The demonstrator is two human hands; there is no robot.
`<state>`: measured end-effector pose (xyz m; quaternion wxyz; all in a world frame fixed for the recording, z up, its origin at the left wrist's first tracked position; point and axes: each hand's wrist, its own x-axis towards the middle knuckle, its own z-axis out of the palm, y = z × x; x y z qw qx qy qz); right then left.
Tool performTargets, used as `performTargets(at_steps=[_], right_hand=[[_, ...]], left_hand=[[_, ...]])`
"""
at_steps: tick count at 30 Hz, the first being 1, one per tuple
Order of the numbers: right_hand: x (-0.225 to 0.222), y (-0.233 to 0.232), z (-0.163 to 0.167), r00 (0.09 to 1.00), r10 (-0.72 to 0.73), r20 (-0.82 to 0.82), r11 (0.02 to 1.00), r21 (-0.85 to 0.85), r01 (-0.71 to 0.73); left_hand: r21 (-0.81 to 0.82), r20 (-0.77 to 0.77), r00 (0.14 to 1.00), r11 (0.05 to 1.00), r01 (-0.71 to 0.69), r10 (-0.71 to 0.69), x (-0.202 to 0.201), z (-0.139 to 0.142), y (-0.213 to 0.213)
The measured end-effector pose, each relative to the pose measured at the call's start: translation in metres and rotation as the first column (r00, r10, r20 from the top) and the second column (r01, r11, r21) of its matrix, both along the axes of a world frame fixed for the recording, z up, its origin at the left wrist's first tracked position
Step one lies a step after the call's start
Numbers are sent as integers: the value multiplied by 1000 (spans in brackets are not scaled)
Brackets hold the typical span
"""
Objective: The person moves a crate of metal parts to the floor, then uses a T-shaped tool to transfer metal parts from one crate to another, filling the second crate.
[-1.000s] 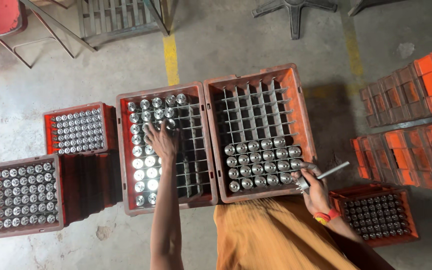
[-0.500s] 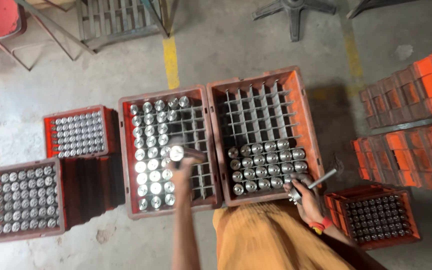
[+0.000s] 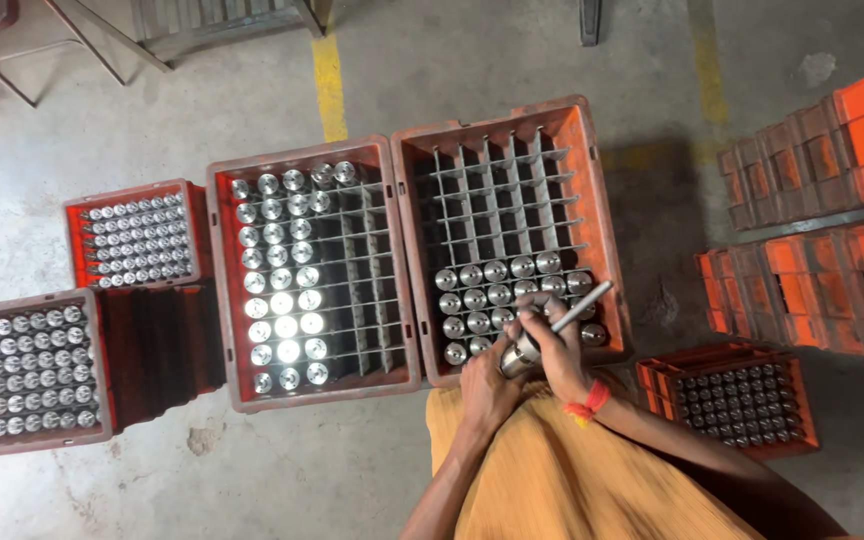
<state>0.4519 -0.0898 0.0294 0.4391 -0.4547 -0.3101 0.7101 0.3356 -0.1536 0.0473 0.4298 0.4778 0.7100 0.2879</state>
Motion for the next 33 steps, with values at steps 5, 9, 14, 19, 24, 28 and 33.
performTargets(at_steps=[5, 9, 14, 19, 24, 28, 33], right_hand=[[29, 0, -9, 978, 201, -47, 971, 138, -193], [51, 17, -21, 987, 158, 21, 986, -59, -157], [93, 55, -42, 968, -218, -122, 973, -103, 206], [150, 74, -47, 916, -394, -73, 917, -104, 386], [158, 62, -48, 917, -398, -31, 911, -129, 391], [155, 46, -51, 925, -381, -8, 913, -160, 375], [150, 29, -60, 935, -353, 46, 901, -251, 353]], left_hand=[[-49, 151, 983, 993, 109, -100, 13, -7, 2], [-31, 267, 949, 983, 181, -166, 22, -19, 10], [20, 7, 976, 976, 217, -217, 27, -39, 49], [74, -248, 938, 960, 268, -243, 39, -62, 107], [466, -387, 902, 804, 370, -191, 60, -72, 129], [563, -135, 975, 797, 220, -174, 55, -70, 105], [523, -81, 991, 851, -45, 102, -11, -60, 51]])
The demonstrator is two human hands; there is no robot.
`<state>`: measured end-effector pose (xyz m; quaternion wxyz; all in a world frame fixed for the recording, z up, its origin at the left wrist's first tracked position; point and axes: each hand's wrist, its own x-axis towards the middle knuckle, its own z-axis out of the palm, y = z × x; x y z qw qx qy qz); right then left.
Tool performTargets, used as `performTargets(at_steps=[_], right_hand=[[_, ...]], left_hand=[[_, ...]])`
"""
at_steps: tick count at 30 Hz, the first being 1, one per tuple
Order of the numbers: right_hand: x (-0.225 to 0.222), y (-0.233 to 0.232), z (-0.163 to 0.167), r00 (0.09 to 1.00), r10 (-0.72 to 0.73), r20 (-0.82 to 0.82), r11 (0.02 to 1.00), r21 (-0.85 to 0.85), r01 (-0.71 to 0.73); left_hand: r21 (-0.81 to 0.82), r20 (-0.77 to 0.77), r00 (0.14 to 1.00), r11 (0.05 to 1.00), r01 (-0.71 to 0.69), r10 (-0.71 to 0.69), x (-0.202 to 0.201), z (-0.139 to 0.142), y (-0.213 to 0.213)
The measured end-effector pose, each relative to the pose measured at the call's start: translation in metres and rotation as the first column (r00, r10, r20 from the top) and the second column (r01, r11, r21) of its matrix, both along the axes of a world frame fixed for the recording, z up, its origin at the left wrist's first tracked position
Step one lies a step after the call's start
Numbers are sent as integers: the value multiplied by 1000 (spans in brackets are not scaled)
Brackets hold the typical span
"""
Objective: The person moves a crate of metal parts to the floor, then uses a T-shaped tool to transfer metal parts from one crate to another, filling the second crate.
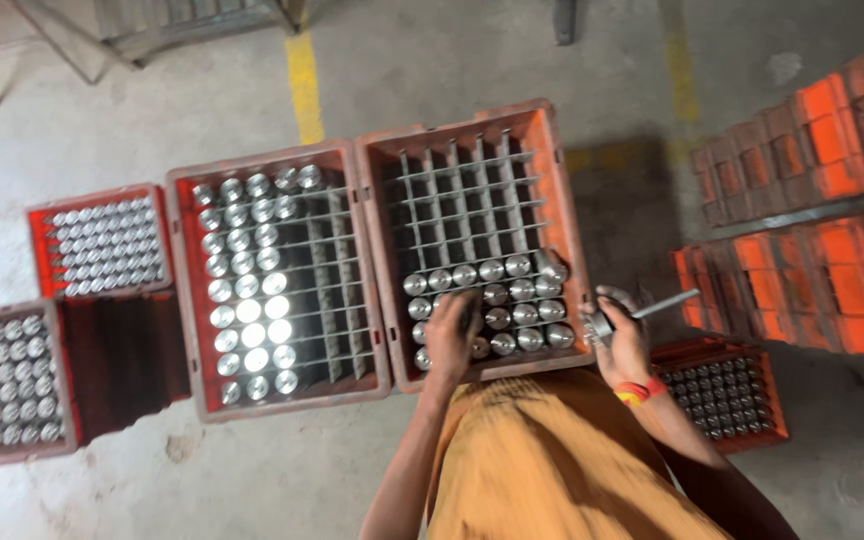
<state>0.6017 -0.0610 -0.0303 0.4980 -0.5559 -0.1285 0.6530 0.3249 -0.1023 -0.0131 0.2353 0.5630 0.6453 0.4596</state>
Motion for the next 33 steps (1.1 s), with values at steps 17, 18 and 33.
performTargets(at_steps=[17, 18, 33], right_hand=[[-108, -28, -9, 954, 296, -43, 954, 69, -293], [-110, -30, -10, 949, 314, -41, 947, 85, -310], [-156, -44, 7, 937, 346, -43, 938, -7, -346]], left_hand=[[-358, -657, 708, 720, -594, 258, -231, 0, -116], [-317, -614, 725, 744, -588, 311, -234, 8, -119], [-205, 339, 922, 971, -121, 187, -92, 1, -75]])
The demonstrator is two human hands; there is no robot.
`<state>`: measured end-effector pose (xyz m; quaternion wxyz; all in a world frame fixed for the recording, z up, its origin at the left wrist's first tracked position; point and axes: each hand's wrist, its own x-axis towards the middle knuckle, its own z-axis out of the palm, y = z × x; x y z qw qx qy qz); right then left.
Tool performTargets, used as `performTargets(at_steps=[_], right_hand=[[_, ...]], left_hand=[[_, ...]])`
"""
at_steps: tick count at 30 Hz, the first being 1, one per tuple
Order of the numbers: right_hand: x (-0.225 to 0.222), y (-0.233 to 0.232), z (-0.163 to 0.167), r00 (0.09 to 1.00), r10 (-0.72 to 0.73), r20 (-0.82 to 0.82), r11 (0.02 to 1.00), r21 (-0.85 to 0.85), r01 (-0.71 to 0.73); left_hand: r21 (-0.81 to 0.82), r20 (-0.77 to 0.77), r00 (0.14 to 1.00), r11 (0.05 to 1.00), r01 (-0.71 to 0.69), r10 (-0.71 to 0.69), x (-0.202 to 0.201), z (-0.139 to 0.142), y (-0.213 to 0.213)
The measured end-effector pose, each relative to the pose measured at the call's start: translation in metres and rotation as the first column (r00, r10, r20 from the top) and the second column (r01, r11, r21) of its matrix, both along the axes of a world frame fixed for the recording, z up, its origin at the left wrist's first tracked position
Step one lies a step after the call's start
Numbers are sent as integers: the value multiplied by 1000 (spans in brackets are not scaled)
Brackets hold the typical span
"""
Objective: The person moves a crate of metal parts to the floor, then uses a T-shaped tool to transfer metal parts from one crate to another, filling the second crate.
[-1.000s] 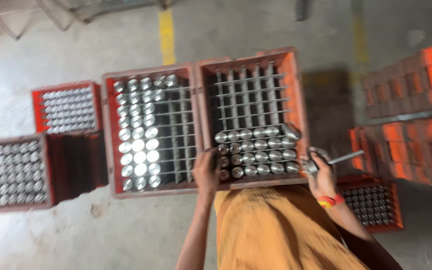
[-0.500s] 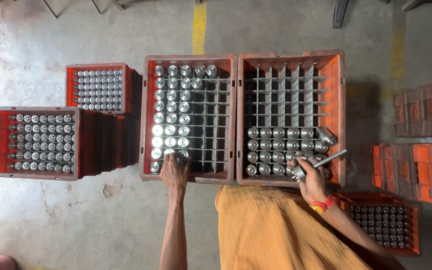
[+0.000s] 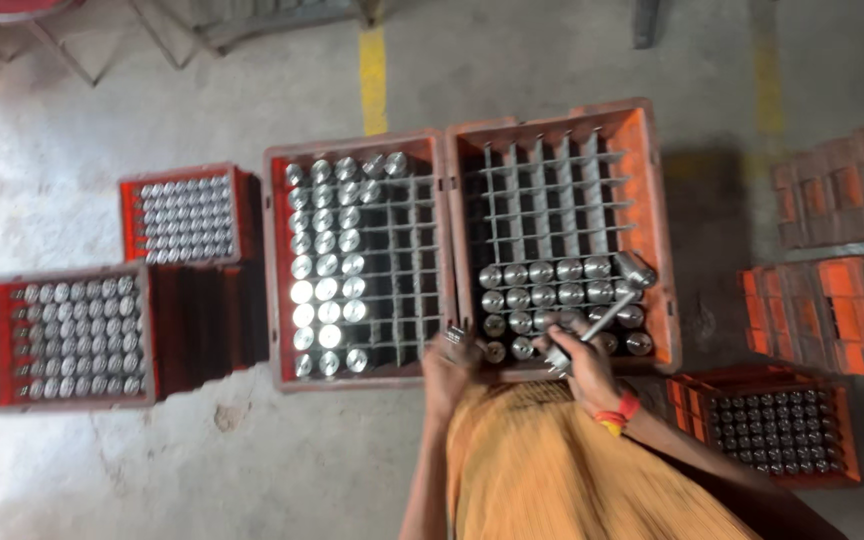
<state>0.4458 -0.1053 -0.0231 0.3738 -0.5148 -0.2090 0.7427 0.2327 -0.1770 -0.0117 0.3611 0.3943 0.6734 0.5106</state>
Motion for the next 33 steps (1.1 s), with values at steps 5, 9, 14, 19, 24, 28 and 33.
performTargets(at_steps=[5, 9, 14, 19, 24, 28, 33], right_hand=[[-2, 10, 31, 996, -55, -72, 997, 58, 59], [6, 11, 41, 998, -46, -33, 989, 142, 51], [28, 6, 33, 997, 57, -53, 949, 312, -38], [50, 22, 16, 1000, -8, -21, 991, 132, 11], [87, 56, 16, 973, -224, -53, 943, 241, 230], [117, 72, 25, 987, -147, 58, 947, 296, 124], [124, 86, 18, 962, -62, 266, 938, 344, -35]], left_hand=[[-346, -116, 948, 907, 240, -296, 78, 45, 6], [-379, -53, 932, 871, 313, -358, 98, 67, 21], [-379, -75, 867, 818, 433, -493, 109, 58, 30], [-317, 79, 826, 772, 551, -558, 110, 38, 34], [-583, -199, 787, 716, 384, -584, 75, 24, 57], [-238, -546, 798, 961, 143, -254, 32, 23, 87], [-81, -735, 660, 986, 144, -156, 10, 30, 111]])
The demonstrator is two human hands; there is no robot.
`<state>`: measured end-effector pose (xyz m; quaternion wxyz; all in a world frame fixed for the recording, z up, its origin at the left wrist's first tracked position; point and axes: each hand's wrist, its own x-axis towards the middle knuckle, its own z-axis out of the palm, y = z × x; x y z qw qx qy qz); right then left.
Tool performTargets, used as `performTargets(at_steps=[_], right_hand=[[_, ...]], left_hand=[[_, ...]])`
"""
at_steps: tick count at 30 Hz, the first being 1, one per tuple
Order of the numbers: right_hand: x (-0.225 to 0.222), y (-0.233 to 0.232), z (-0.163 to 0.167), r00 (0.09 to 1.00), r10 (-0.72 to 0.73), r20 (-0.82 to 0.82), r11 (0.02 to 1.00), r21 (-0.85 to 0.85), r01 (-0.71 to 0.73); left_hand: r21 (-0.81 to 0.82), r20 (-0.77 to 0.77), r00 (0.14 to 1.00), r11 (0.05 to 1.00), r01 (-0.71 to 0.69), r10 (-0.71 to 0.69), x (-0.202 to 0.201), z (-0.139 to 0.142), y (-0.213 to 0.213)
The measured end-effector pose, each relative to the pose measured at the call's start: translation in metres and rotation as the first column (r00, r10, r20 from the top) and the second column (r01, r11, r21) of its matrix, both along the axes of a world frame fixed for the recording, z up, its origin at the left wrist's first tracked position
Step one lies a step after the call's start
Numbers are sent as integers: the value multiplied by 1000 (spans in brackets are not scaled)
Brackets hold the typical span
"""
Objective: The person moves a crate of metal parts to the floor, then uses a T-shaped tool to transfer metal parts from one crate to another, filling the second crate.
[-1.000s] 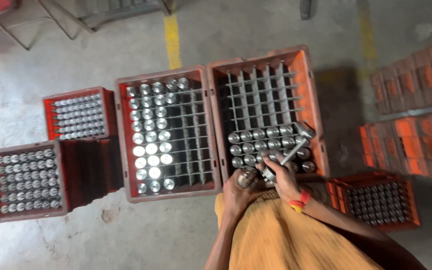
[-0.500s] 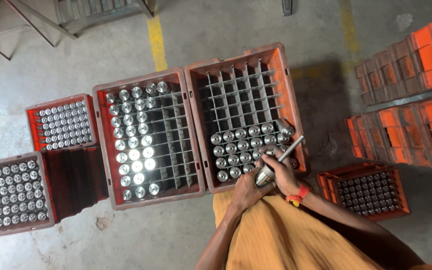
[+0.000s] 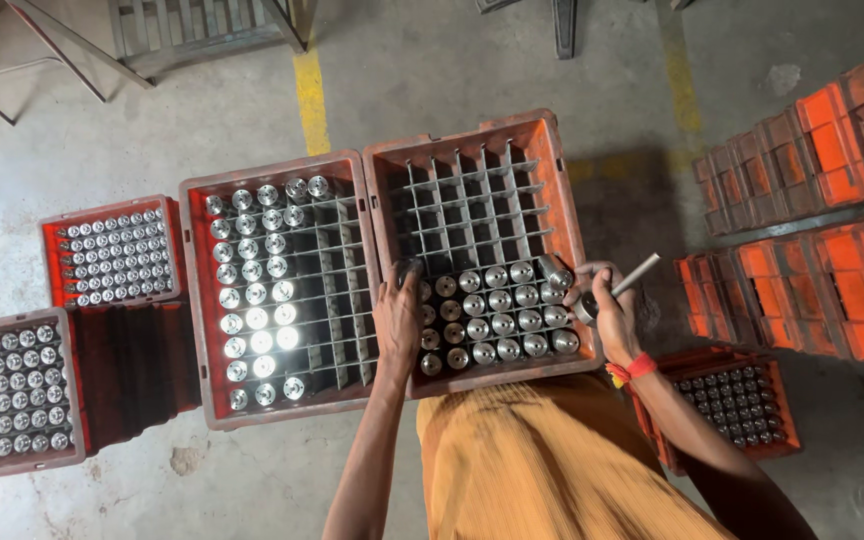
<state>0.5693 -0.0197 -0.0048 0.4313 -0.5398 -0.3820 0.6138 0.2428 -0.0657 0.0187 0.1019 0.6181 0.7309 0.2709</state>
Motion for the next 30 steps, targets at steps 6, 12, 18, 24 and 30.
performTargets(at_steps=[6, 12, 18, 24, 30], right_hand=[[-1, 10, 5, 898, 129, 421, 916, 296, -270], [-5, 37, 42, 184, 392, 901, 724, -179, -666], [-11, 59, 20, -127, 346, 930, 535, -306, -787], [-22, 90, 7, -414, 397, 819, 444, -566, -695], [-71, 75, 44, 32, 321, 946, 702, -215, -679]], left_hand=[[-8, 300, 944, 990, -144, 140, -4, 1, -41], [4, 43, 958, 959, -285, 284, -73, 1, -128], [-474, -232, 870, 731, -491, 435, -140, -11, -171], [-294, -360, 822, 782, -550, 442, -147, -60, -177], [-514, -319, 843, 669, -538, 432, -154, -90, -183]])
